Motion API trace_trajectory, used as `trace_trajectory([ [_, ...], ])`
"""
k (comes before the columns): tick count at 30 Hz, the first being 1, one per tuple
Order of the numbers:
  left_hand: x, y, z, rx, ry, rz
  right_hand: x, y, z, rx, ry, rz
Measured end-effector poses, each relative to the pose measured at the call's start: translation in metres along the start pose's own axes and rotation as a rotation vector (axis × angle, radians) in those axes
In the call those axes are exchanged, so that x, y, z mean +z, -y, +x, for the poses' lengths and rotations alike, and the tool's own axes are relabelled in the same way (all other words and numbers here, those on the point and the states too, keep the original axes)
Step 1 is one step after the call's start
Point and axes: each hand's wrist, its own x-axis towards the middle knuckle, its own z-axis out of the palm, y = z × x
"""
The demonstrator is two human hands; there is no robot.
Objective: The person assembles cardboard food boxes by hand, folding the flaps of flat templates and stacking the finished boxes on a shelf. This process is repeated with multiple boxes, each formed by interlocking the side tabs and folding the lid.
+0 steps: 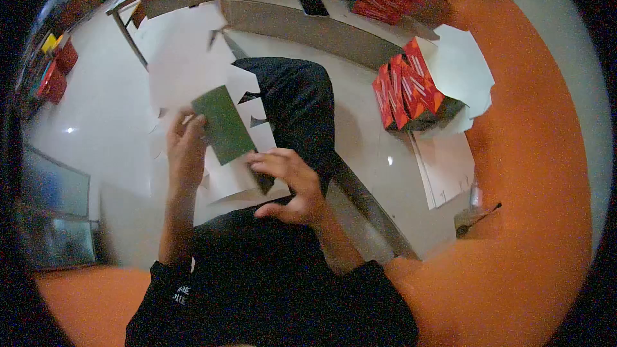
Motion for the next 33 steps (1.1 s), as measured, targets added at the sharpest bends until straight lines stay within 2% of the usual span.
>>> trace_trajectory([
  [2,0.011,-0.017,-0.002,0.035,-0.034,-0.081,0.003,0.007,0.008,-0.127,0.066,-0.177],
  [6,0.011,-0.015,-0.004,0.072,-0.031,-0.102,-0.003,-0.012,0.012,-0.240,0.083,-0.415],
  [9,0.009,-0.006,-0.013,0.039,0.099,-0.047,0.005,0.000,0.024,-0.145,0.068,-0.539],
  [11,0.020,0.001,-0.023,0.009,0.148,-0.153,0.013,-0.007,0.026,-0.135,-0.044,-0.504],
  [13,0.018,0.002,-0.024,-0.008,0.202,-0.113,0.018,-0.010,0.028,-0.130,-0.108,-0.500],
  [15,0.020,0.000,-0.027,-0.012,0.233,-0.197,0.025,-0.013,0.023,-0.015,-0.167,-0.464],
  [17,0.022,0.001,-0.031,-0.057,0.231,-0.135,0.030,-0.012,0.018,0.099,-0.203,-0.450],
  [20,0.022,0.003,-0.036,-0.096,0.227,-0.124,0.029,-0.025,0.013,0.087,-0.244,-0.386],
  [21,0.021,0.003,-0.036,-0.102,0.226,-0.135,0.028,-0.021,0.017,0.178,-0.232,-0.261],
  [23,0.019,0.002,-0.031,-0.036,0.358,0.034,0.026,-0.010,0.026,0.361,-0.206,-0.011],
  [24,0.018,0.001,-0.029,-0.003,0.424,0.118,0.019,-0.013,0.025,0.494,-0.046,0.059],
  [27,0.020,-0.008,-0.033,0.213,0.591,0.453,0.022,-0.007,0.024,0.689,-0.138,0.413],
  [28,0.018,-0.007,-0.034,0.347,0.611,0.563,0.028,-0.019,0.017,0.573,-0.180,0.468],
  [31,0.012,-0.015,-0.041,0.335,0.668,0.825,0.035,-0.024,0.001,0.556,-0.249,0.698],
  [32,0.010,-0.015,-0.044,0.353,0.627,0.899,0.035,-0.024,-0.005,0.574,-0.243,0.759],
  [33,0.008,-0.020,-0.045,0.338,0.613,0.918,0.031,-0.027,-0.008,0.530,-0.242,0.649],
])
